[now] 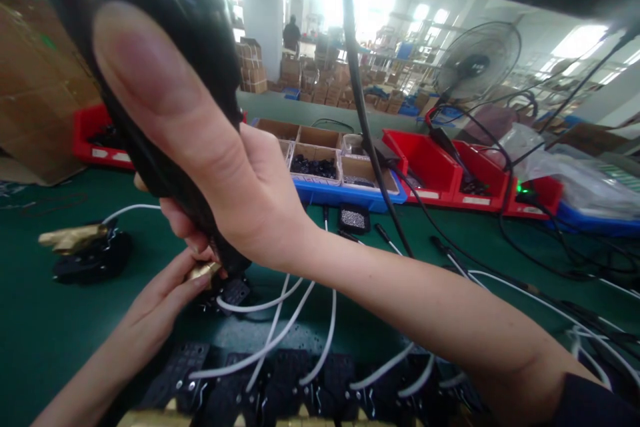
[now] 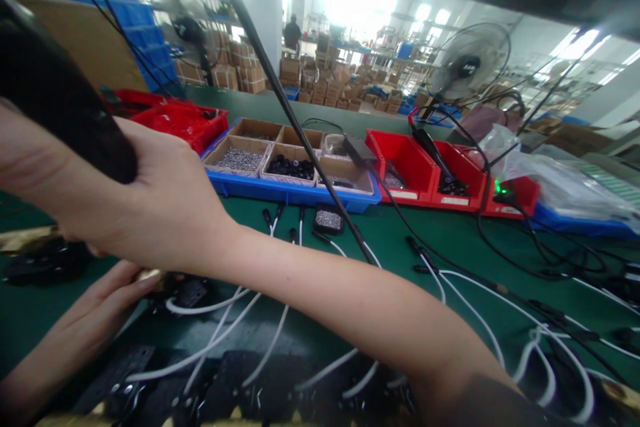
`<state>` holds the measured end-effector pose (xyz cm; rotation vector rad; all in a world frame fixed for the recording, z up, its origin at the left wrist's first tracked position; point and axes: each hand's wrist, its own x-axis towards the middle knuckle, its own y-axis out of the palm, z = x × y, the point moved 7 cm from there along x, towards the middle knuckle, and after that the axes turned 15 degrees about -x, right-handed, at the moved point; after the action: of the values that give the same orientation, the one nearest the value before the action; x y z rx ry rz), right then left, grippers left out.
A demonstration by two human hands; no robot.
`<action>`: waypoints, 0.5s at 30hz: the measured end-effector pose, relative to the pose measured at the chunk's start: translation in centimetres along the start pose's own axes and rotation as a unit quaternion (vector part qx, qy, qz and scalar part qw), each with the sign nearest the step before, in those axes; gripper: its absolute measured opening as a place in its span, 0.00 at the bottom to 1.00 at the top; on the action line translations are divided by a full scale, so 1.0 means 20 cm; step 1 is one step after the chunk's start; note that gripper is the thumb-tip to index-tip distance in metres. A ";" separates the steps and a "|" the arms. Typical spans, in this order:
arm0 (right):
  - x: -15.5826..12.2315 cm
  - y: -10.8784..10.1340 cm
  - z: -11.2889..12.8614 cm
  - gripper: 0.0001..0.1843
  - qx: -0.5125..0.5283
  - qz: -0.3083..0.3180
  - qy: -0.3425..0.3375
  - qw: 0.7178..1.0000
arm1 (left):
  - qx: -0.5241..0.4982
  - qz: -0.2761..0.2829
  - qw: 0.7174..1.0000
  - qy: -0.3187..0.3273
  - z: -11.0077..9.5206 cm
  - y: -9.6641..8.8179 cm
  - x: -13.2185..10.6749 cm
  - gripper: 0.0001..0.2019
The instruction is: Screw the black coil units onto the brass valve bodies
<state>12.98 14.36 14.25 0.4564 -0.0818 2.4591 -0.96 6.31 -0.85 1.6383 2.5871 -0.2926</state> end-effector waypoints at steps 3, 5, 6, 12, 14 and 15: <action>0.00 0.00 0.00 0.13 0.012 -0.001 0.012 1.000 | 0.001 0.000 1.000 0.014 -0.03 0.01 -0.01 0.36; 0.01 0.00 0.01 0.15 0.010 -0.023 0.030 0.999 | 0.004 0.002 1.000 0.025 -0.04 0.01 -0.02 0.33; 0.01 0.00 0.01 0.18 -0.001 -0.037 0.040 0.999 | 0.004 0.006 1.000 0.030 -0.04 0.01 -0.02 0.32; 0.02 0.01 0.01 0.27 -0.025 -0.067 0.059 0.996 | 0.012 0.030 0.998 0.047 -0.02 -0.01 -0.01 0.30; 0.02 0.01 0.00 0.27 -0.020 -0.061 0.056 0.996 | 0.019 0.038 0.998 0.054 -0.02 0.00 -0.01 0.30; 0.02 0.01 0.00 0.28 -0.021 -0.060 0.057 0.996 | 0.026 0.042 0.997 0.057 -0.03 0.00 -0.01 0.30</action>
<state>12.54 14.32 14.30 0.2930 -0.0567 2.3543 -0.78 6.24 -0.31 1.8278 2.6034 -0.2702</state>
